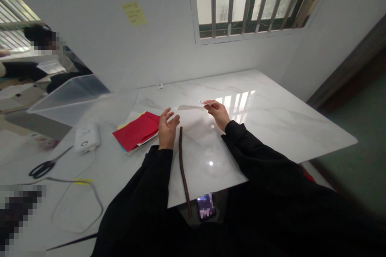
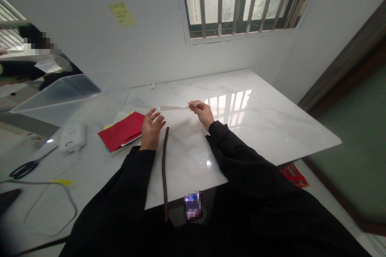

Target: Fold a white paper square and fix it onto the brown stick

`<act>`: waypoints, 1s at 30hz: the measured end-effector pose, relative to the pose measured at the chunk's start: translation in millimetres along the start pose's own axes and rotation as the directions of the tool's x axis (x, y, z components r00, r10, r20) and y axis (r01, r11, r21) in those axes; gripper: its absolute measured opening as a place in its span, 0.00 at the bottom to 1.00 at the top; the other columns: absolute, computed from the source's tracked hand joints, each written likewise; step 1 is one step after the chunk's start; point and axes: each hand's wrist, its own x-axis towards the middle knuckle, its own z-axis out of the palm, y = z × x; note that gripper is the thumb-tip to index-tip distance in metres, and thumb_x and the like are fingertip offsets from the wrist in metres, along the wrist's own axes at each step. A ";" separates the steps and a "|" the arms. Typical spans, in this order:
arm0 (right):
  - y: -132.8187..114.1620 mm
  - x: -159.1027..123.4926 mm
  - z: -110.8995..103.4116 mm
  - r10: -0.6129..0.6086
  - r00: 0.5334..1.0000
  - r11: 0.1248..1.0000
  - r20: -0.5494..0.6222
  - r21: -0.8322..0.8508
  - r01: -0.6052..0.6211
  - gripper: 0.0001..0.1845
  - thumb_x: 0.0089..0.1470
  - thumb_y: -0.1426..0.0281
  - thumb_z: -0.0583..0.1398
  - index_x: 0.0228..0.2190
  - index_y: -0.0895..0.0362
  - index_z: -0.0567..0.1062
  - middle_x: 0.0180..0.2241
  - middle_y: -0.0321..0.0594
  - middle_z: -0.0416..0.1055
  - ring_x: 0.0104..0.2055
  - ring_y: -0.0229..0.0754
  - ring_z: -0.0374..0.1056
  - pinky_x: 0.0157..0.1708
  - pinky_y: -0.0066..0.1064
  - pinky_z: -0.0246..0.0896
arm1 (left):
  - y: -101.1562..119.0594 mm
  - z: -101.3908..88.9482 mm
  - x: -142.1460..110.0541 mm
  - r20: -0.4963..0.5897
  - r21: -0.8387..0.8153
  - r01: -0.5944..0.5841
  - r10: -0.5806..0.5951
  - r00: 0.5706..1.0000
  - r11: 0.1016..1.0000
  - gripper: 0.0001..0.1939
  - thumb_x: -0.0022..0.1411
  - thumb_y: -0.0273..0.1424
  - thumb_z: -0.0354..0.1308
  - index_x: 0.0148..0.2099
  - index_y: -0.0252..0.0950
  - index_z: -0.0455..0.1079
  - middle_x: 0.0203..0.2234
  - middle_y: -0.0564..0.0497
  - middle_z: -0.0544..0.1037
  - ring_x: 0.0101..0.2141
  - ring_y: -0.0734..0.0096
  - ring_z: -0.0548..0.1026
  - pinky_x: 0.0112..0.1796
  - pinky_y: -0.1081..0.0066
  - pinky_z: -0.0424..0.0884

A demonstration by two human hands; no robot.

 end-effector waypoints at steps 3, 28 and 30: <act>1.2 0.6 -0.7 -0.058 0.997 0.998 0.056 0.024 0.057 0.14 0.44 0.61 0.68 0.35 0.53 0.80 0.42 0.38 0.77 0.46 0.44 0.69 0.49 0.35 0.62 | 1.1 2.8 -1.5 -0.029 -0.067 0.080 -0.082 0.996 0.995 0.32 0.54 0.43 0.72 0.59 0.43 0.70 0.56 0.42 0.73 0.49 0.61 0.78 0.49 0.62 0.76; 1.9 -11.4 10.3 0.336 0.929 0.938 0.156 0.036 -0.345 0.31 0.53 0.42 0.62 0.45 0.54 0.74 0.37 0.43 0.72 0.37 0.45 0.75 0.30 0.32 0.71 | -0.9 -0.4 -0.6 -0.161 -0.002 0.020 -0.020 0.987 1.000 0.18 0.51 0.33 0.69 0.43 0.39 0.67 0.38 0.50 0.76 0.37 0.65 0.77 0.40 0.67 0.73; 2.4 -13.0 12.0 0.326 0.929 0.944 0.173 -0.004 -0.331 0.29 0.49 0.43 0.67 0.38 0.54 0.72 0.32 0.39 0.71 0.33 0.42 0.74 0.27 0.29 0.68 | 1.6 -0.3 -1.9 -0.153 0.068 -0.012 0.022 0.988 0.998 0.15 0.51 0.33 0.68 0.39 0.38 0.68 0.37 0.50 0.75 0.37 0.66 0.76 0.39 0.69 0.72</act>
